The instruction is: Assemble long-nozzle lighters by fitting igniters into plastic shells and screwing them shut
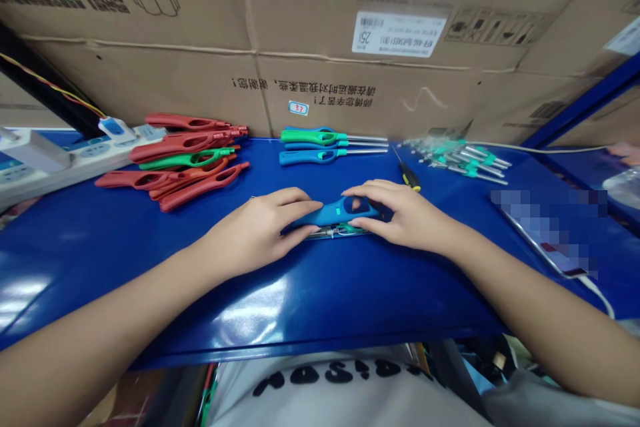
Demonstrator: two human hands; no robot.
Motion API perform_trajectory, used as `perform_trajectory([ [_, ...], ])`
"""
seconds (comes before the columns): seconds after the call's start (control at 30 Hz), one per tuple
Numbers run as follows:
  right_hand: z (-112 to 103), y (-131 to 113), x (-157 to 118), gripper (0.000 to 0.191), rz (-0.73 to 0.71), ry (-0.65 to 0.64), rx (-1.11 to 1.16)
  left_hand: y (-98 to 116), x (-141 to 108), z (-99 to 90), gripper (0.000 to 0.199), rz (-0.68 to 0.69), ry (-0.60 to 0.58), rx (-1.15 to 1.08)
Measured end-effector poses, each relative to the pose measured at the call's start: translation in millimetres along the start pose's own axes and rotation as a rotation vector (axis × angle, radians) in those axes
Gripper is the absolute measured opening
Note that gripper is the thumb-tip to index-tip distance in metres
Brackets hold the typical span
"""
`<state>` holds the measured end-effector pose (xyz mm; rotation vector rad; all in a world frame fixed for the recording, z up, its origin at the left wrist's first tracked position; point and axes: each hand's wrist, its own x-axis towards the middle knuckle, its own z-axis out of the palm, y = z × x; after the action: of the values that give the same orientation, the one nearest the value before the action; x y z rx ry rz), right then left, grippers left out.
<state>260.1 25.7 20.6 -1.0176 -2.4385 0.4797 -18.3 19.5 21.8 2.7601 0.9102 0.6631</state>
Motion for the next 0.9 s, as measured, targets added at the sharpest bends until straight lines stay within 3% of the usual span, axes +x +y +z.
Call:
perform_trajectory([
  [0.3, -0.8, 2.4, 1.7, 0.031, -0.089, -0.155, -0.053, -2.0, 0.7, -0.5, 0.028, -0.002, -0.172, 0.045],
  [0.9, 2.8, 7.6, 0.7, 0.040, -0.110, -0.180, -0.127, 0.7, 0.8, 4.5, 0.026, 0.026, -0.169, 0.144],
])
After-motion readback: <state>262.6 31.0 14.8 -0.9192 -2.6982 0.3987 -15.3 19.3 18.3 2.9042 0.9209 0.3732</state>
